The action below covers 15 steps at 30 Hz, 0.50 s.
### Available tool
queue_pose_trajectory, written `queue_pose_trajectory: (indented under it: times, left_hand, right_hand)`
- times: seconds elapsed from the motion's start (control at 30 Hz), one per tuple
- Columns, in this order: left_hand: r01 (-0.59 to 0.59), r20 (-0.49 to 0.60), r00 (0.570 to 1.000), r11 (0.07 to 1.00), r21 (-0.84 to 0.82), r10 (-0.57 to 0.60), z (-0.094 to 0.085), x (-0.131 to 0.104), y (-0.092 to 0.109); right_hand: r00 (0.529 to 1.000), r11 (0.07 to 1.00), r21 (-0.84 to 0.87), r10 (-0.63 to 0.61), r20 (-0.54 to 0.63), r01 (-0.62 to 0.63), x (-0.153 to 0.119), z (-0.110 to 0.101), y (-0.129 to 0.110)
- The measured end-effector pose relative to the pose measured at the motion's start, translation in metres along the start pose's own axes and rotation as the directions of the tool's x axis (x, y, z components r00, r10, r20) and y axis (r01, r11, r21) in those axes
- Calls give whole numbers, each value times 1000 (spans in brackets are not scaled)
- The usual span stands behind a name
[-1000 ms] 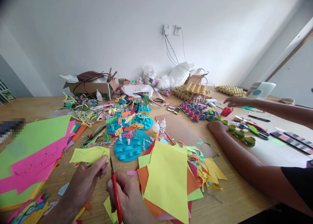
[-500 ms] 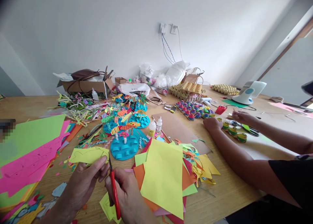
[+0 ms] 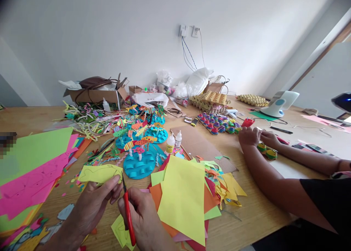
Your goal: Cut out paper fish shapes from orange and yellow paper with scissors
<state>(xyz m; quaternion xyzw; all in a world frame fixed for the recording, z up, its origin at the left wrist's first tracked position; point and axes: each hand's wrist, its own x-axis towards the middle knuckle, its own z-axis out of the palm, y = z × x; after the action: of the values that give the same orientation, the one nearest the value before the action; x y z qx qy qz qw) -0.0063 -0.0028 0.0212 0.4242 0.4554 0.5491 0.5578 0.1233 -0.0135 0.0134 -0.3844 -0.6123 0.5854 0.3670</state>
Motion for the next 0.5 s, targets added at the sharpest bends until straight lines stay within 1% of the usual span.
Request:
queue_pose_trajectory:
  times: [0.17,0.33,0.5]
  left_hand:
    - [-11,-28,1000,999,32,12,-2,2,-4]
    - [-11,8,1000,999,37,11,-2,3,-4]
    - [-21,14,1000,996,81,20,-3,3,0]
  right_hand:
    - [1000,1000,-10,-12,-17,12,0,0,2]
    - [1000,1000,-18,3,-23,-3,0,0,4]
    - [999,1000,-25,15,-38,-16,-1,-2,5]
